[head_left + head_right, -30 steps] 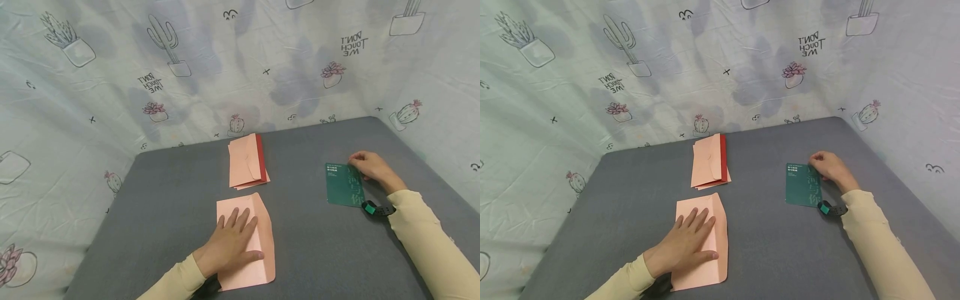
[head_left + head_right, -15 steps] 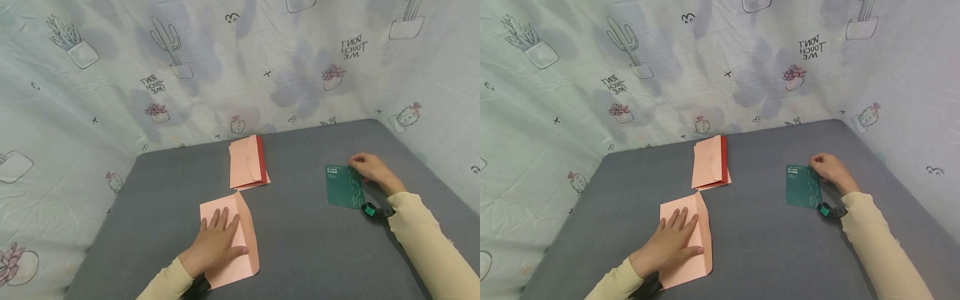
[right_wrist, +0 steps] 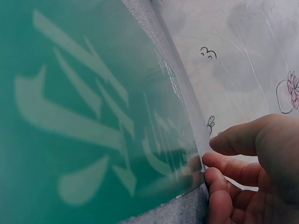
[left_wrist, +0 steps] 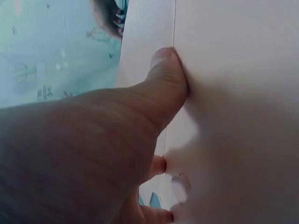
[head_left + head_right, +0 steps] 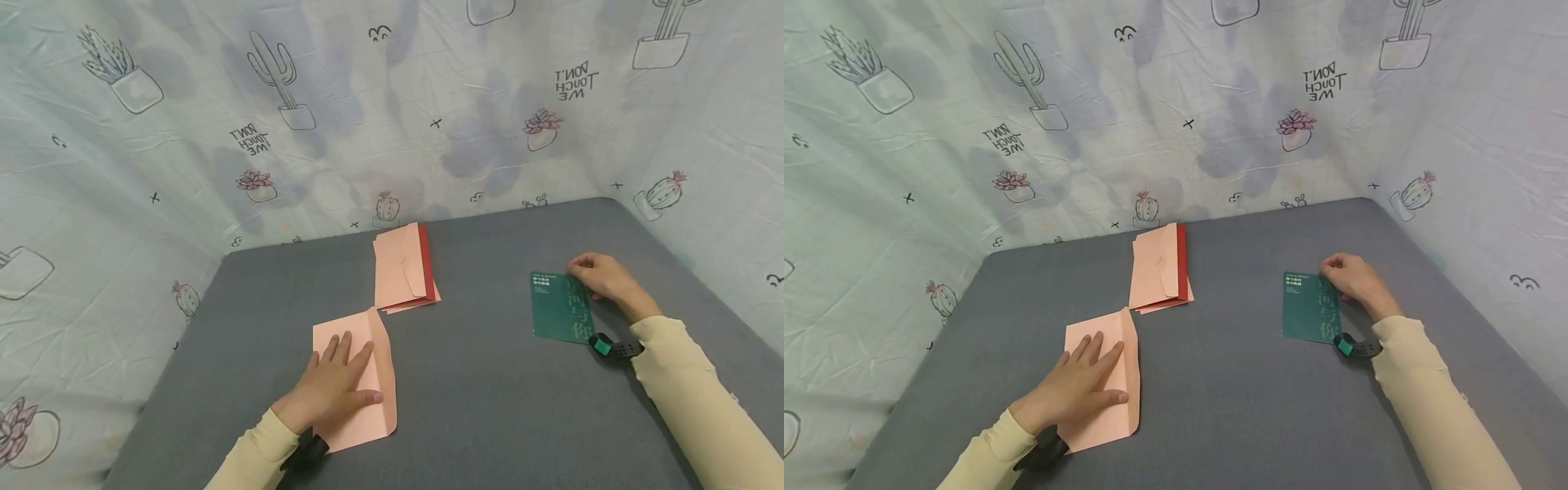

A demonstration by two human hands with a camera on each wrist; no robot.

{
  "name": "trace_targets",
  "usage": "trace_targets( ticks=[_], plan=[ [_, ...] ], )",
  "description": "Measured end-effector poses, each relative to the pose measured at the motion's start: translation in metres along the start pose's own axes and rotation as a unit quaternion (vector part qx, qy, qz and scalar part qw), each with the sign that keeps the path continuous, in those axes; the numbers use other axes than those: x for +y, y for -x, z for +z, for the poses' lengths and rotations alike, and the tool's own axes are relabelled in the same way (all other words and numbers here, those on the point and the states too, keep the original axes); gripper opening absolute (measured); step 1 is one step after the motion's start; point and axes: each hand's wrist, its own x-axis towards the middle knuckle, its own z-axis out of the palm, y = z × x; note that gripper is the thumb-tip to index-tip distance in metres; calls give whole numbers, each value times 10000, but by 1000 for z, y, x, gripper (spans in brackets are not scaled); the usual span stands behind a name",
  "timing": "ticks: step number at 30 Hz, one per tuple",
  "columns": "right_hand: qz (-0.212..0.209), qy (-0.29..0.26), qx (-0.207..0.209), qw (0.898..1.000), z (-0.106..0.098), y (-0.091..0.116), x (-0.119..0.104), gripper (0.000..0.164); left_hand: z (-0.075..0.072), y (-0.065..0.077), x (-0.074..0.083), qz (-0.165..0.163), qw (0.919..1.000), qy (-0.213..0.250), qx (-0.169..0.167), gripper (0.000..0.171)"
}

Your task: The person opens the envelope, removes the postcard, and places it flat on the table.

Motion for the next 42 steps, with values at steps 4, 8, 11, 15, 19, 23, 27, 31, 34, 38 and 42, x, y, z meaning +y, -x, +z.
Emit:
trace_targets(
  ticks=[4,8,11,15,19,23,27,31,34,38,42],
  plan=[
    [24,3,10,10000,1,1,0,51,-2,-3,-9,5,10000,33,1,89],
    [46,2,33,10000,2,1,-2,51,-5,-5,-16,36,9999,88,36,88],
    [40,31,35,10000,2,1,-3,51,-7,-7,-22,13,9998,192,55,88],
    [32,52,26,10000,2,1,-3,52,-11,-11,-30,-93,9994,336,-18,90],
    [33,19,32,10000,2,1,-3,51,-15,-16,-38,-113,9992,368,-86,91],
    [24,8,44,10000,2,1,-4,51,-18,-20,-47,-97,9993,360,-59,91],
    [36,7,-1,10000,2,2,-4,51,-22,-23,-55,-119,9990,426,-76,91],
    [28,-5,26,10000,3,2,-4,51,-26,-26,-63,-170,9984,525,-111,91],
    [24,-2,67,10000,3,2,-4,51,-29,-28,-68,-194,9980,576,-147,91],
    [33,-9,83,10000,3,2,-2,51,-32,-33,-75,-191,9980,569,-193,92],
    [53,-30,110,9999,3,3,-1,51,-37,-38,-80,-235,9979,560,-218,92]
  ],
)
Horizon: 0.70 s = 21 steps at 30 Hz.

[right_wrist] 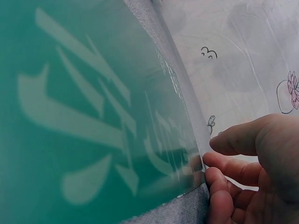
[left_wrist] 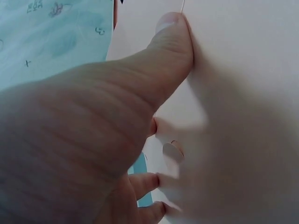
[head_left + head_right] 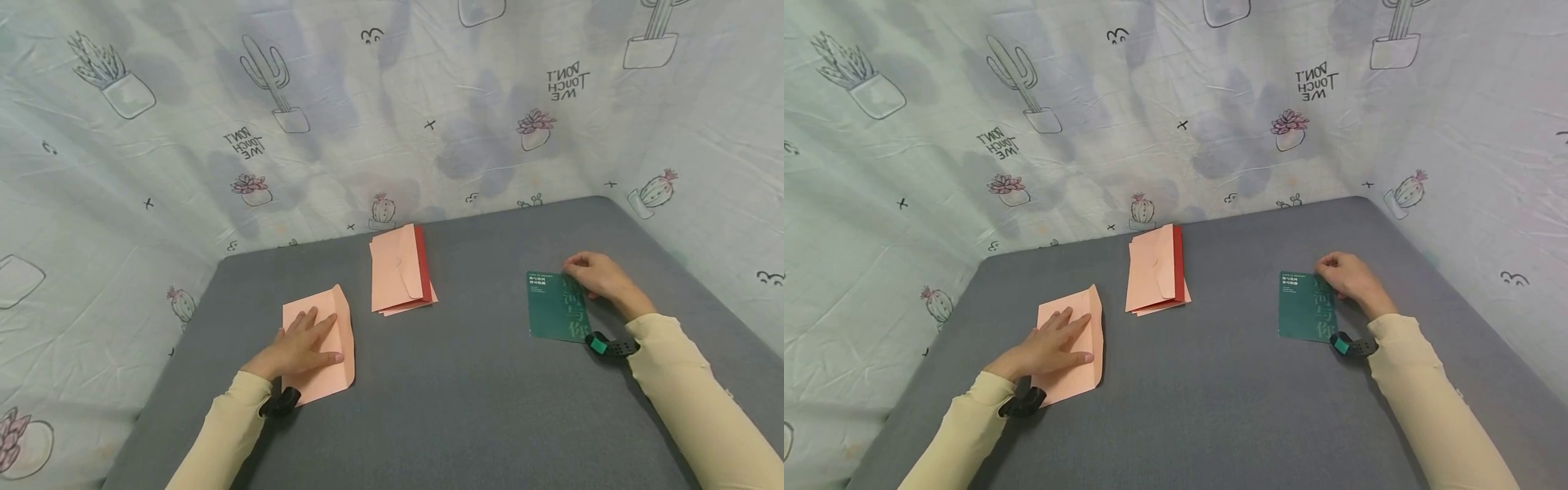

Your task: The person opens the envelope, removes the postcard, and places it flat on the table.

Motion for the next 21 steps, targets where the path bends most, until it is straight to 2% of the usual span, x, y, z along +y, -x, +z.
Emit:
trace_targets(
  ticks=[7,21],
  plan=[
    [11,7,-63,10000,0,0,-1,52,-6,-5,-13,-68,9999,118,-95,94],
    [12,78,-46,10000,0,-1,-1,51,-16,-14,-45,290,9992,223,171,93]
  ],
)
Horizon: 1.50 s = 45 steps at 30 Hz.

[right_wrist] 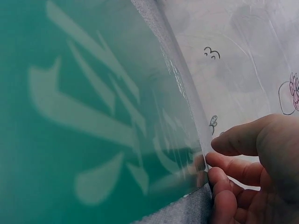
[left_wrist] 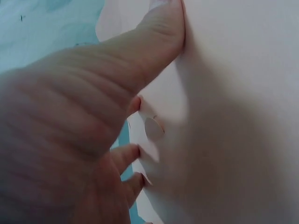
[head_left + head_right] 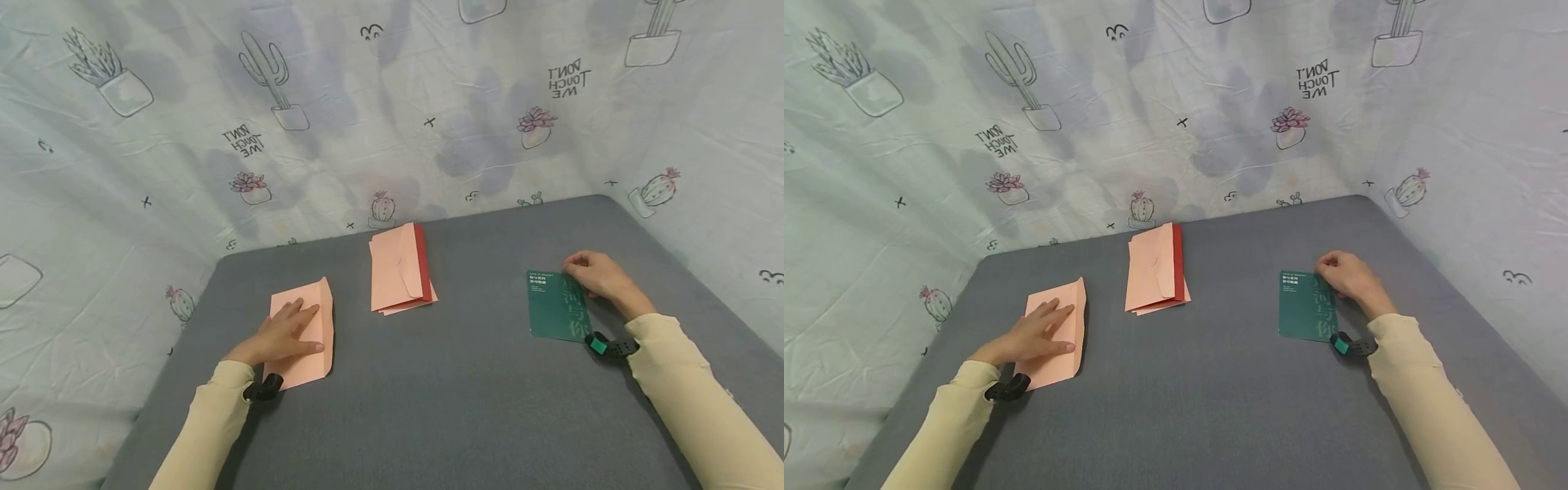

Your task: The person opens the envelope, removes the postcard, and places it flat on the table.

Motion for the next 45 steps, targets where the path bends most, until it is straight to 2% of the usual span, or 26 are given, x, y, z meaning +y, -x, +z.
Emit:
trace_targets(
  ticks=[10,16,20,36,45],
  plan=[
    [14,90,5,10000,-1,-1,0,52,-8,-2,-14,-45,9999,137,-1,95],
    [41,135,3,9999,0,-2,2,52,-9,-2,-18,-146,9992,355,-121,97],
    [40,132,53,9999,0,-2,2,51,-10,-2,-20,-120,9990,424,-85,97],
    [27,130,47,9999,1,-2,2,51,-22,3,-37,-207,9990,296,-254,98],
    [-17,148,69,9999,0,-1,2,50,-26,14,-51,-470,9950,848,-235,90]
  ],
)
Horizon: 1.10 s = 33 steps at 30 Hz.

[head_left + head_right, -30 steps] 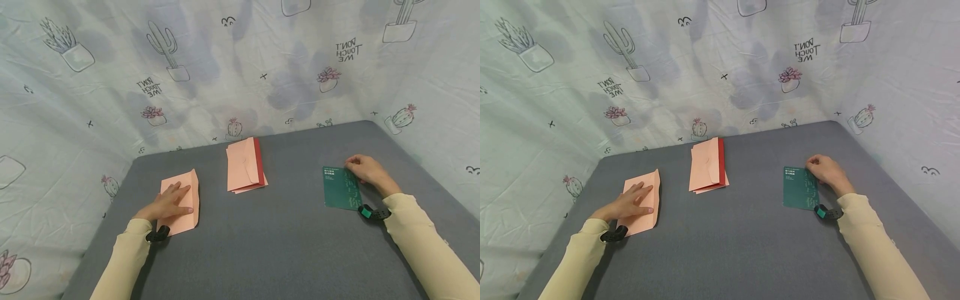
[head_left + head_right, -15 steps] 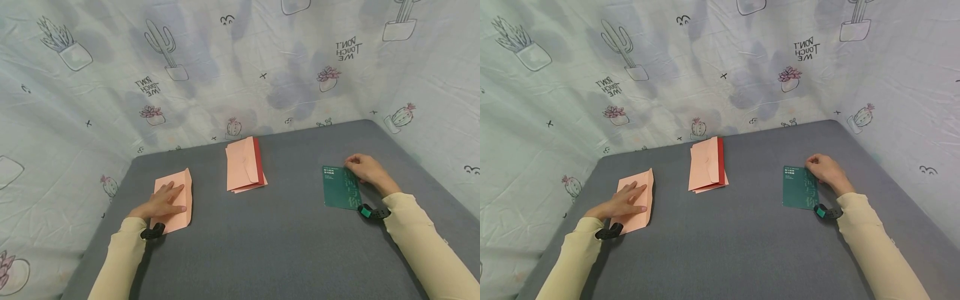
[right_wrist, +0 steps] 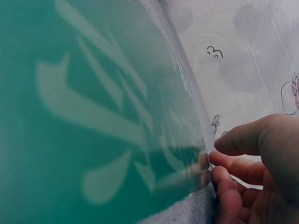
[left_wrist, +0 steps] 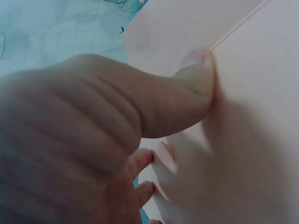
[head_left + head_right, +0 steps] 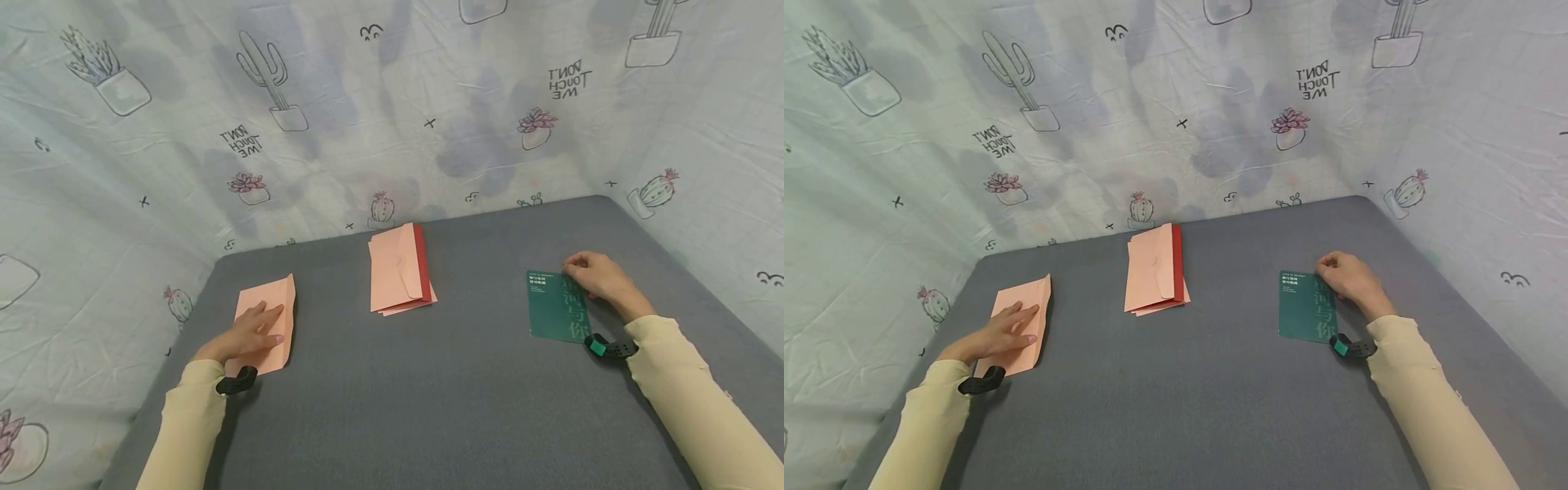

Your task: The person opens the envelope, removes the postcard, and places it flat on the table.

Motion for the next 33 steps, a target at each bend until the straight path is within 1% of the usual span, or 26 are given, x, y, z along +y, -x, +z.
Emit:
trace_targets(
  ticks=[3,6,8,14,16,18,20,22,23,25,27,30,33],
  plan=[
    [7,-5,-20,10000,0,0,0,51,0,3,-5,72,9999,-64,118,83],
    [22,-25,-25,10000,0,0,0,51,0,5,-8,184,9991,-262,263,75],
    [34,-17,-15,10000,0,0,0,51,0,5,-10,181,9984,-421,335,71],
    [57,28,-20,10000,0,1,-1,51,1,5,-13,83,9967,-677,443,62],
    [49,17,-23,10000,0,1,-1,51,3,3,-12,26,9958,-743,533,59],
    [26,7,-47,10000,0,1,-1,51,5,2,-11,-143,9950,-733,666,58],
    [12,1,-75,10000,1,1,0,51,8,-1,-8,-247,9919,-802,953,56],
    [2,17,-88,10000,2,1,0,51,9,-3,-3,-297,9878,-787,1312,55],
    [1,13,-94,10000,3,1,1,50,10,-4,-1,-261,9852,-803,1493,55],
    [13,22,-63,10000,3,1,1,50,9,-6,7,-100,9788,-802,1884,53],
    [9,31,-21,10000,2,1,1,50,7,-9,17,25,9730,-712,2196,52],
    [-11,30,6,10000,1,0,1,50,4,-14,36,184,9649,-565,2558,50],
    [-32,33,-5,10000,0,0,0,50,4,-20,56,310,9598,-455,2752,48]
  ],
)
